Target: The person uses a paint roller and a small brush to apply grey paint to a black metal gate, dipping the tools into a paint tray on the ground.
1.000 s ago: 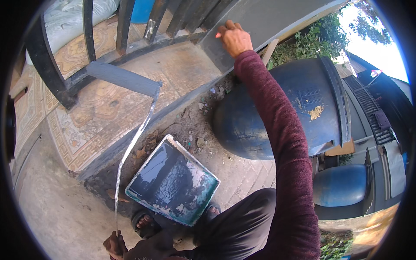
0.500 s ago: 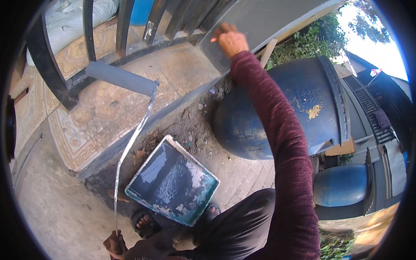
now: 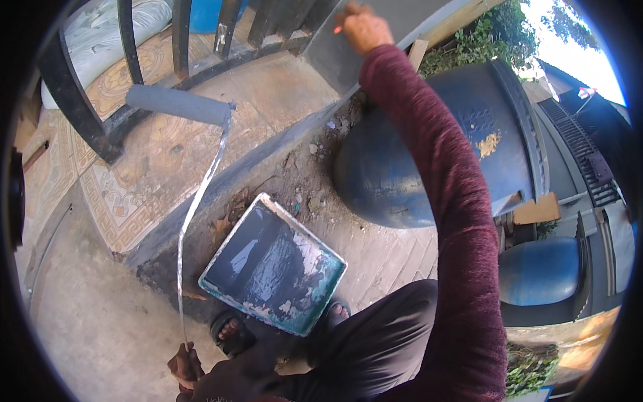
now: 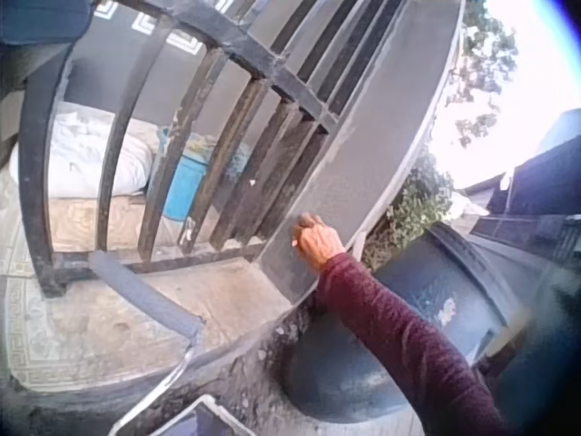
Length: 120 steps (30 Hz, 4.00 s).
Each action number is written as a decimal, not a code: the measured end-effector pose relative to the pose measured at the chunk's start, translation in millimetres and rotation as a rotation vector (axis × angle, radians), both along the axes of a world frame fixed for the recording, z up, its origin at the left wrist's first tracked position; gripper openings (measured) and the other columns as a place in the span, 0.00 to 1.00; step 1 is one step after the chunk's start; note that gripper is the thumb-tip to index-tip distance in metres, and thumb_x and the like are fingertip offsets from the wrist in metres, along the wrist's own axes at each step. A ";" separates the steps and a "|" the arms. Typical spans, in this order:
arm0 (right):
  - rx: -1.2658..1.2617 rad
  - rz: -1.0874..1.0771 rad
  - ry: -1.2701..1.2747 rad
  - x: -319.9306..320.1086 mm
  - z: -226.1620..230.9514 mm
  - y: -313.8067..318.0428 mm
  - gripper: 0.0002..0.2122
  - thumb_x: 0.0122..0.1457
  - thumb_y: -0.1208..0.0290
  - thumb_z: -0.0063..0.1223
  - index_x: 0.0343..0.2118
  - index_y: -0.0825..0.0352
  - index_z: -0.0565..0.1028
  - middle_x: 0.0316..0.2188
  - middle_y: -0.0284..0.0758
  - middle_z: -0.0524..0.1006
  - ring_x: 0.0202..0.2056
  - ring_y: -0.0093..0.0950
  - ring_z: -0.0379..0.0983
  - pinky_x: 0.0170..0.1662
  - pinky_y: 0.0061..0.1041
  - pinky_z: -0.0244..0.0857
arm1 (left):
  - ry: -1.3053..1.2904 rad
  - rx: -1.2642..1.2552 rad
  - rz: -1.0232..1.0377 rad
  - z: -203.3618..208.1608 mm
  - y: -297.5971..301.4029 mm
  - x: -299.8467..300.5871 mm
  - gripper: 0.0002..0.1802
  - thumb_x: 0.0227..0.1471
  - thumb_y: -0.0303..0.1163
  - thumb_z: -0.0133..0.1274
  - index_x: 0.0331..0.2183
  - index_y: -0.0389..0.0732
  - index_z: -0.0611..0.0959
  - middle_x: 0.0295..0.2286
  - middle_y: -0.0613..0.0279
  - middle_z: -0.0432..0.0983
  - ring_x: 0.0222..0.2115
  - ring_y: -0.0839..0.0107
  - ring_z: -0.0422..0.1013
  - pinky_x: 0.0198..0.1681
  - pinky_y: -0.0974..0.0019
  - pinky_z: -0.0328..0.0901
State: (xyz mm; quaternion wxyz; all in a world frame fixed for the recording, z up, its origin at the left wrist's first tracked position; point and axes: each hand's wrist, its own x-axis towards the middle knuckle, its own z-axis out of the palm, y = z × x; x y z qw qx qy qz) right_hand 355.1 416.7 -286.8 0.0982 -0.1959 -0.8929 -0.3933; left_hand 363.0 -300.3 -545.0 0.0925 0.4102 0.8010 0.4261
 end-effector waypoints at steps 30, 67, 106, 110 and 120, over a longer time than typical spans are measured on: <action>-1.495 0.078 0.235 145.9 -268.0 -281.8 0.11 0.55 0.71 0.57 0.39 0.68 0.77 0.33 0.38 0.80 0.32 0.25 0.78 0.38 0.23 0.71 | 0.007 -0.071 -0.038 27.9 5.8 18.1 0.11 0.45 0.17 0.53 0.35 0.31 0.78 0.22 0.53 0.76 0.17 0.60 0.72 0.21 0.65 0.64; -0.230 0.230 0.826 -8.6 143.6 -20.3 0.13 0.54 0.61 0.55 0.32 0.66 0.81 0.24 0.33 0.81 0.28 0.23 0.77 0.36 0.23 0.69 | -0.548 0.202 0.125 -36.4 14.2 21.4 0.09 0.55 0.27 0.52 0.38 0.36 0.81 0.13 0.70 0.60 0.13 0.77 0.52 0.16 0.68 0.50; -0.122 0.359 0.701 -18.8 103.4 -1.2 0.09 0.52 0.68 0.53 0.33 0.66 0.77 0.29 0.44 0.77 0.31 0.46 0.75 0.37 0.37 0.68 | -0.676 0.076 0.083 -25.5 17.0 3.3 0.27 0.60 0.46 0.47 0.19 0.35 0.77 0.11 0.72 0.57 0.14 0.80 0.50 0.17 0.68 0.43; -0.228 0.343 0.685 -21.7 88.6 -6.2 0.09 0.52 0.69 0.52 0.33 0.68 0.77 0.29 0.46 0.77 0.32 0.47 0.74 0.38 0.36 0.68 | -0.705 0.005 0.173 -26.7 16.9 8.8 0.23 0.60 0.42 0.46 0.20 0.35 0.78 0.12 0.70 0.61 0.14 0.78 0.52 0.17 0.67 0.44; -0.280 0.192 0.855 -20.5 128.2 -5.6 0.15 0.50 0.61 0.56 0.31 0.70 0.79 0.22 0.48 0.78 0.29 0.45 0.76 0.37 0.35 0.68 | -0.656 0.052 0.120 -27.1 15.9 3.2 0.16 0.59 0.36 0.48 0.26 0.35 0.80 0.16 0.63 0.70 0.14 0.72 0.60 0.16 0.64 0.52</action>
